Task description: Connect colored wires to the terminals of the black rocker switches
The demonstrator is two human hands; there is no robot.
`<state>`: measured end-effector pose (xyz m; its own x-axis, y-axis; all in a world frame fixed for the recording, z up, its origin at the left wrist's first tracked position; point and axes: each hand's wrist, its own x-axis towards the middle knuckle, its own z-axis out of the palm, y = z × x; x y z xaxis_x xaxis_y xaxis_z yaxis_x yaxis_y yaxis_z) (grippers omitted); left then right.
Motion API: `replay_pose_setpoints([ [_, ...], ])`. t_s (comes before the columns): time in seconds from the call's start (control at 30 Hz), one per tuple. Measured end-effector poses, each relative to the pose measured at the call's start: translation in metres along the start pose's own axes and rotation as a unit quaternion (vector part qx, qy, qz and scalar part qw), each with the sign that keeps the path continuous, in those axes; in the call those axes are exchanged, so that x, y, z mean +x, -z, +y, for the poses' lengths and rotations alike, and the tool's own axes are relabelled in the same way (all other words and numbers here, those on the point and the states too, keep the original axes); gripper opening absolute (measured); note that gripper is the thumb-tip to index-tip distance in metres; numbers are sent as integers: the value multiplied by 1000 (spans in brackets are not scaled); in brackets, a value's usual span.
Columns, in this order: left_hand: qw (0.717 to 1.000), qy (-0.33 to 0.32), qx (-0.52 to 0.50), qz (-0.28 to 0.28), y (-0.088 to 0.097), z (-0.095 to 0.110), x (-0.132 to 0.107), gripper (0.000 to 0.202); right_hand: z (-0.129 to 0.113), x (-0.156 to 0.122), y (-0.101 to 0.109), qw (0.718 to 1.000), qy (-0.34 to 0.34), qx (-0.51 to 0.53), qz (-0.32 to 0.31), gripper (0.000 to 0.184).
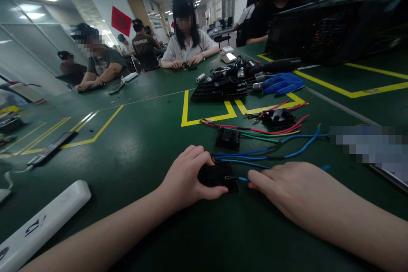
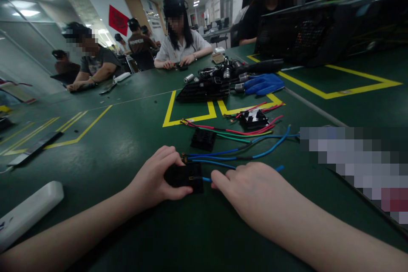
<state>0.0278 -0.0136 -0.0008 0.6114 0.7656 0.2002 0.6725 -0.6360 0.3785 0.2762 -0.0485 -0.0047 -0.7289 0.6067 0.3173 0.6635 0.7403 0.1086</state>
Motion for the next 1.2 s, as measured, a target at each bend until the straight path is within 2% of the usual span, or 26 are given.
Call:
replay_pose_setpoints([
  [0.07, 1000, 1, 1, 3, 0, 1, 0, 43, -1, 1, 5, 999, 12, -25, 39, 20],
  [0.17, 1000, 3, 8, 6, 0, 2, 0, 44, -4, 3, 16, 992, 29, -73, 95, 38],
  [0.3, 1000, -2, 15, 7, -2, 2, 1, 45, -6, 5, 26, 987, 39, -104, 119, 47],
  [0.43, 1000, 0, 14, 6, -1, 1, 0, 44, -4, 5, 18, 994, 30, -67, 84, 41],
  [0.53, 1000, 0, 11, 3, 0, 0, 0, 42, -1, 3, 8, 1000, 9, -11, 28, 28],
  [0.63, 1000, 0, 9, 1, 0, 0, 0, 42, -1, 2, 1, 1000, 1, 10, 6, 20],
  [1.03, 1000, 7, 15, 3, -1, 2, 0, 42, -5, 4, 22, 989, 39, -86, 112, 37],
  [1.13, 1000, 9, 18, -3, -1, 1, 0, 42, -5, 3, 20, 990, 32, -80, 115, 38],
  [1.2, 1000, 12, 18, -7, 0, 1, 0, 42, -4, 2, 15, 995, 19, -51, 86, 34],
])
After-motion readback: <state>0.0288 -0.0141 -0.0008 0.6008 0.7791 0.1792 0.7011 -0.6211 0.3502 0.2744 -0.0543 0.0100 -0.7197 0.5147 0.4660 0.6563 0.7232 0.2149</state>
